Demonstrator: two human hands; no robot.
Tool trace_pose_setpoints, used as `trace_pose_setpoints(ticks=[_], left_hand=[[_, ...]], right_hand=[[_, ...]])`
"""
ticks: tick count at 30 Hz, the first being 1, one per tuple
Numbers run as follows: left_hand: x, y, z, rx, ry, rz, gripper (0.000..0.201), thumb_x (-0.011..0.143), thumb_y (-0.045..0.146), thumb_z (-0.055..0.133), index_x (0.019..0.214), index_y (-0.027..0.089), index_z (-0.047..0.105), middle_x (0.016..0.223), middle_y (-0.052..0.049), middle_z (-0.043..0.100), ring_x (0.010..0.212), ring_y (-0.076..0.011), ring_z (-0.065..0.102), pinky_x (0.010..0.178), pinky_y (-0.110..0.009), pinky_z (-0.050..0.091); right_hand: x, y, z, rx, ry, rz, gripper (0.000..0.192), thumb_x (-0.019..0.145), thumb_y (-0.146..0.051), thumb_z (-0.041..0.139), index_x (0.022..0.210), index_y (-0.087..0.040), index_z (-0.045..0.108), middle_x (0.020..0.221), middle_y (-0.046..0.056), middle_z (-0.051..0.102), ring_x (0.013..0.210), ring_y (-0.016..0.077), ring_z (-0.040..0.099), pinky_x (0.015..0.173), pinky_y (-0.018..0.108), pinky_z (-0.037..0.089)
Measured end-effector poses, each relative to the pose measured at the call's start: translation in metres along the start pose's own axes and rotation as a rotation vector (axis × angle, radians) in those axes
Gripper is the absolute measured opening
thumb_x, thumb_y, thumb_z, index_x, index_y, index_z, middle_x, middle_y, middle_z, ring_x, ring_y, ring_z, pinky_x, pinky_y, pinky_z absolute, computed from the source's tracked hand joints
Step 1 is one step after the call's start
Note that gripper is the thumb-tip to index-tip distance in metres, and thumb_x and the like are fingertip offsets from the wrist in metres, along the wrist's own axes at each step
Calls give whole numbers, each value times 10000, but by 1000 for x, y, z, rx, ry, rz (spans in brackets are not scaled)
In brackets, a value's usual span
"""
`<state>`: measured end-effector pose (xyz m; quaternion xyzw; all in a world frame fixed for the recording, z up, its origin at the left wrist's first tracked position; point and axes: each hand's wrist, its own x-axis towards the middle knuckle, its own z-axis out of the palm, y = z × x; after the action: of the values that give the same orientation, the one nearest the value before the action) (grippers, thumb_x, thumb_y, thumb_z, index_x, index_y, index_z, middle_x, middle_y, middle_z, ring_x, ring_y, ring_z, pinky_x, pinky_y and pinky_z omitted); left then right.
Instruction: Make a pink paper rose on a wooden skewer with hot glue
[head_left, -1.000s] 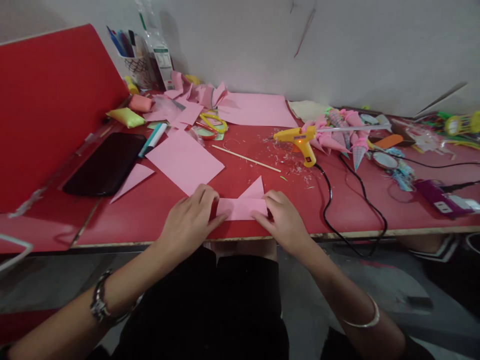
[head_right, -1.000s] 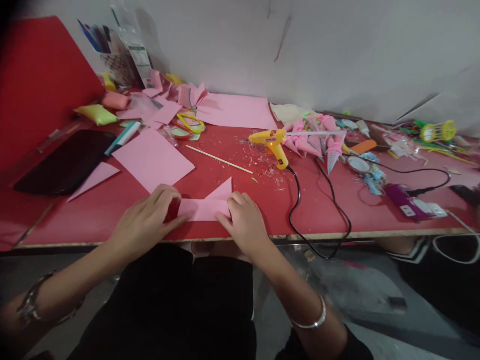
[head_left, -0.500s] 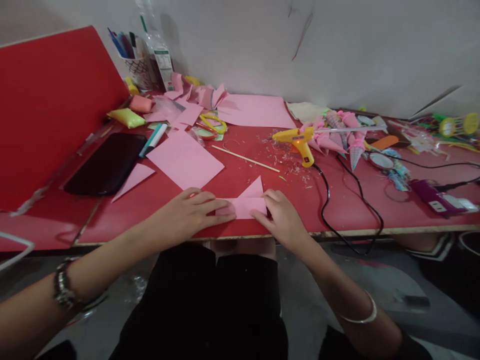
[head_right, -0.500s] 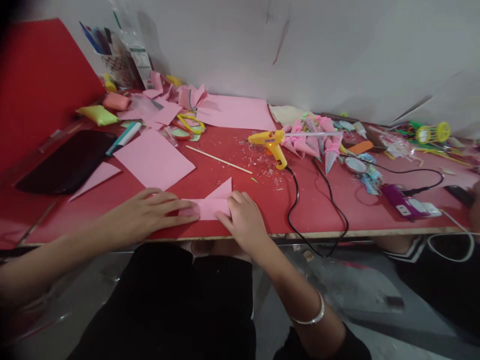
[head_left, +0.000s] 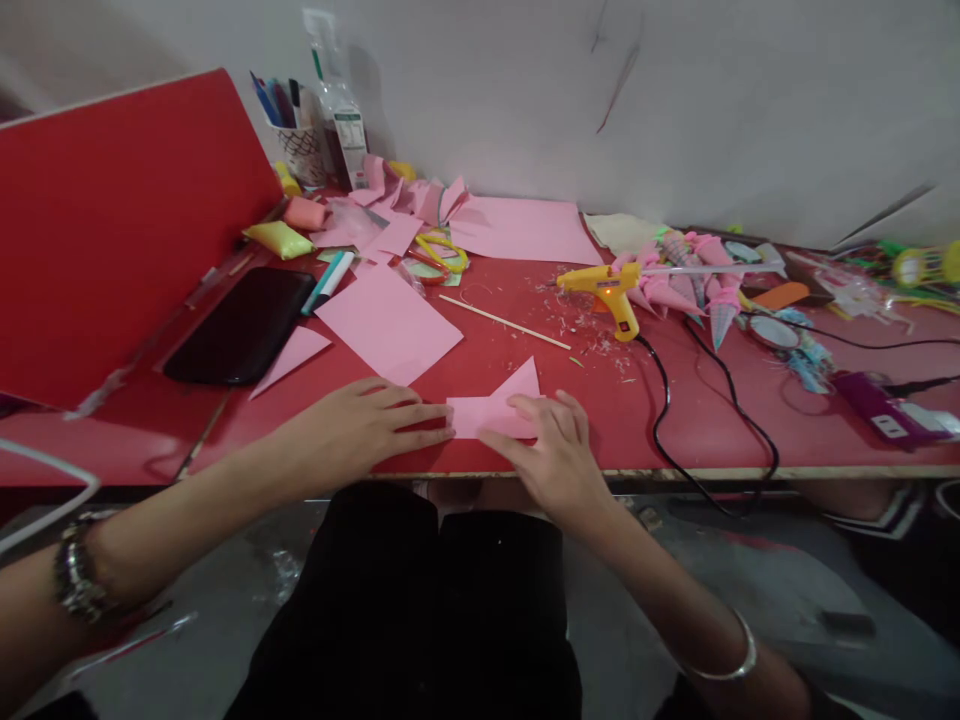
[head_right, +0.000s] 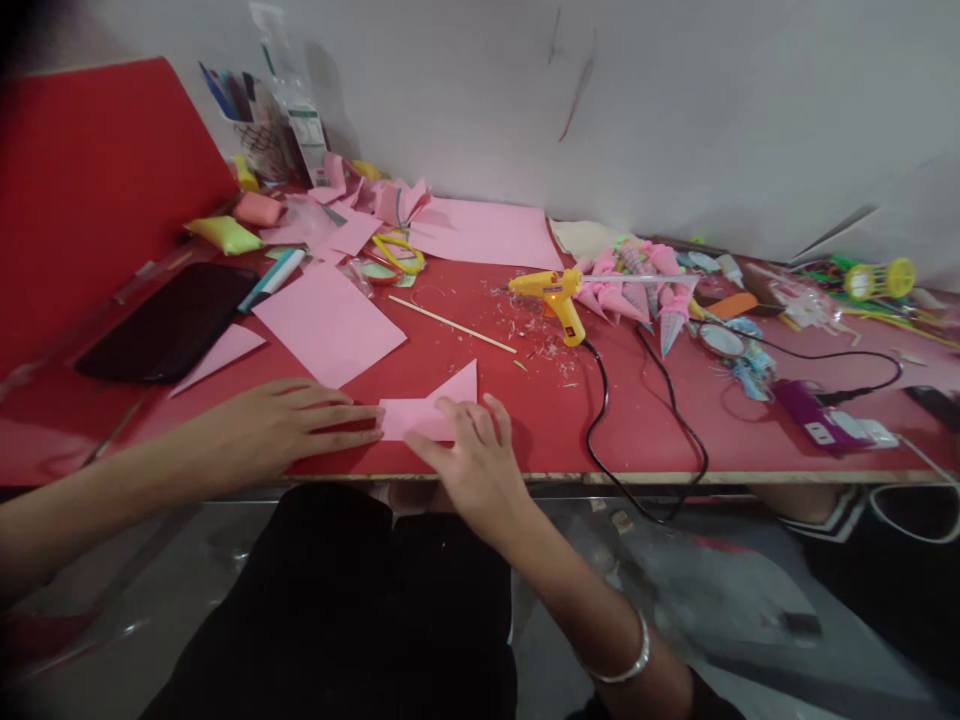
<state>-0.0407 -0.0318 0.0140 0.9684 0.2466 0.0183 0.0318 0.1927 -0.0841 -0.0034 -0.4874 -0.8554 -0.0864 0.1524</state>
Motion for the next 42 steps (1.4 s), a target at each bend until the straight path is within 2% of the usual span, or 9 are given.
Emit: trace_pose_setpoints(ticks=[4, 8, 15, 23, 29, 32, 35, 38, 42], left_hand=[[0, 0, 1, -26, 10, -6, 408, 794, 183, 484, 1175, 327, 470, 1170, 5, 565, 1076, -141, 489, 919, -278, 322], [0, -1, 1, 2, -11, 8, 415, 790, 194, 489, 1185, 317, 464, 1182, 1, 557, 1074, -159, 487, 913, -294, 328], [-1, -4, 2, 20, 42, 66, 436, 771, 129, 473, 1176, 293, 479, 1173, 0, 563, 1041, -169, 504, 888, -305, 346], [-2, -3, 1, 63, 0, 59, 469, 777, 112, 442, 1212, 288, 437, 1216, 10, 529, 1067, -168, 476, 907, -306, 310], [-2, -1, -1, 79, -59, 47, 509, 767, 80, 418, 1234, 283, 407, 1246, 15, 500, 1097, -159, 440, 926, -296, 284], [-2, 1, -4, 62, -88, 43, 513, 767, 94, 426, 1246, 273, 392, 1271, 9, 474, 1110, -163, 422, 937, -299, 279], [0, 5, -9, 37, -102, 30, 486, 774, 96, 415, 1232, 257, 414, 1281, 0, 462, 1092, -172, 432, 942, -314, 287], [1, 8, -13, -15, -79, 26, 425, 787, 101, 388, 1185, 227, 469, 1255, -14, 486, 1084, -173, 440, 955, -333, 289], [2, 11, -14, -144, 14, -60, 438, 790, 98, 358, 1204, 219, 432, 1235, -37, 485, 1091, -153, 438, 921, -315, 350]], right_hand=[[-3, -12, 1, 48, -47, -1, 298, 824, -260, 441, 1090, -321, 560, 1173, 78, 462, 1060, 238, 387, 943, 487, 239], [-5, -6, -3, 126, -48, 59, 269, 812, -341, 448, 1029, -318, 606, 1186, 67, 449, 1056, 245, 381, 942, 491, 255], [-21, 13, -12, 188, -32, 162, 262, 803, -333, 466, 1013, -295, 620, 1178, 67, 437, 1084, 243, 385, 880, 432, 368], [-40, 22, -19, 136, -6, 215, 271, 807, -290, 452, 1022, -260, 613, 1162, 87, 452, 1077, 245, 416, 872, 447, 394], [-32, 31, -19, 179, 93, 260, 226, 802, -254, 423, 885, -185, 621, 1019, 105, 539, 971, 229, 501, 842, 407, 418], [-17, 34, -17, 284, 124, 265, 288, 797, -245, 413, 1055, -179, 523, 1049, 103, 540, 1019, 216, 492, 894, 388, 388], [1, 33, -15, 377, -42, 166, 455, 774, -264, 453, 1213, -173, 381, 1193, 113, 481, 1117, 221, 428, 951, 413, 328], [17, 33, -15, 406, -235, 156, 565, 731, -270, 524, 1252, -152, 341, 1200, 123, 485, 1121, 239, 418, 973, 454, 270], [28, 36, -19, 431, -366, 150, 467, 708, -230, 550, 1160, -166, 453, 1180, 111, 516, 1094, 246, 440, 956, 471, 256]])
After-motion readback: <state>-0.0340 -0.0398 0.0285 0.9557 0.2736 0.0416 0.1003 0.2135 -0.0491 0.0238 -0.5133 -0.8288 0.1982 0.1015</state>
